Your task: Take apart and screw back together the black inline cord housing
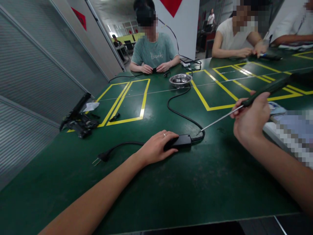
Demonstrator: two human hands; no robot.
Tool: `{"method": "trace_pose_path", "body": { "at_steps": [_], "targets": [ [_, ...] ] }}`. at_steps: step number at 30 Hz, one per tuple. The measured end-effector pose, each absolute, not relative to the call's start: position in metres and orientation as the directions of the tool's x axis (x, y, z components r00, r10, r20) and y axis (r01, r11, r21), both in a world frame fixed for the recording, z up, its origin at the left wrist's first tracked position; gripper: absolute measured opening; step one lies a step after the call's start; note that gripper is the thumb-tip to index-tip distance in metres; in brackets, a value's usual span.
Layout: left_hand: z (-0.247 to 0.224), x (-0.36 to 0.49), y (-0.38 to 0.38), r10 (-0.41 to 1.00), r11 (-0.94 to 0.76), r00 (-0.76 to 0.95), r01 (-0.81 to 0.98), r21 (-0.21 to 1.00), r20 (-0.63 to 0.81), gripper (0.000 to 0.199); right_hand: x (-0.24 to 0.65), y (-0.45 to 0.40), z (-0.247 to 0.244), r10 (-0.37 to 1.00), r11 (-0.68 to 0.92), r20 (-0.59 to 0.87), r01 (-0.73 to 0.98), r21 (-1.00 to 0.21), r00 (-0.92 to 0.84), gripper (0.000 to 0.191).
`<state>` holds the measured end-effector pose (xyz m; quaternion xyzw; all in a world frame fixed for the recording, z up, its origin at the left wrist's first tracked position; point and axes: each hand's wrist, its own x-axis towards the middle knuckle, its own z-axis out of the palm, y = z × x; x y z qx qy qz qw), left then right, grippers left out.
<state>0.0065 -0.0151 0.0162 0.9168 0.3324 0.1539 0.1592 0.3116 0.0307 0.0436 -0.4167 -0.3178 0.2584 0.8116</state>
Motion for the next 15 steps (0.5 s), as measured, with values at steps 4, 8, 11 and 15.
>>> {"method": "trace_pose_path", "body": {
  "at_steps": [4,8,11,15],
  "targets": [
    [0.018,0.002,-0.011,0.675,-0.691,0.71,0.511,0.511,0.203,0.05,0.291,0.018,0.032,0.846,0.348,0.133,-0.344,-0.872,0.516,0.034],
    [0.018,-0.004,-0.004,0.732,-0.61,0.634,0.447,0.654,0.249,0.024,0.274,0.006,0.025,0.928,0.222,0.055,-0.431,-0.875,0.368,0.031],
    [0.016,-0.005,0.001,0.751,-0.563,0.616,0.408,0.719,0.238,0.022,0.265,0.0,0.026,0.947,0.197,0.056,-0.435,-0.879,0.316,0.029],
    [0.015,-0.003,0.003,0.755,-0.515,0.625,0.38,0.768,0.197,0.019,0.26,-0.006,0.028,0.956,0.192,0.067,-0.437,-0.879,0.285,0.028]
  ]
}}
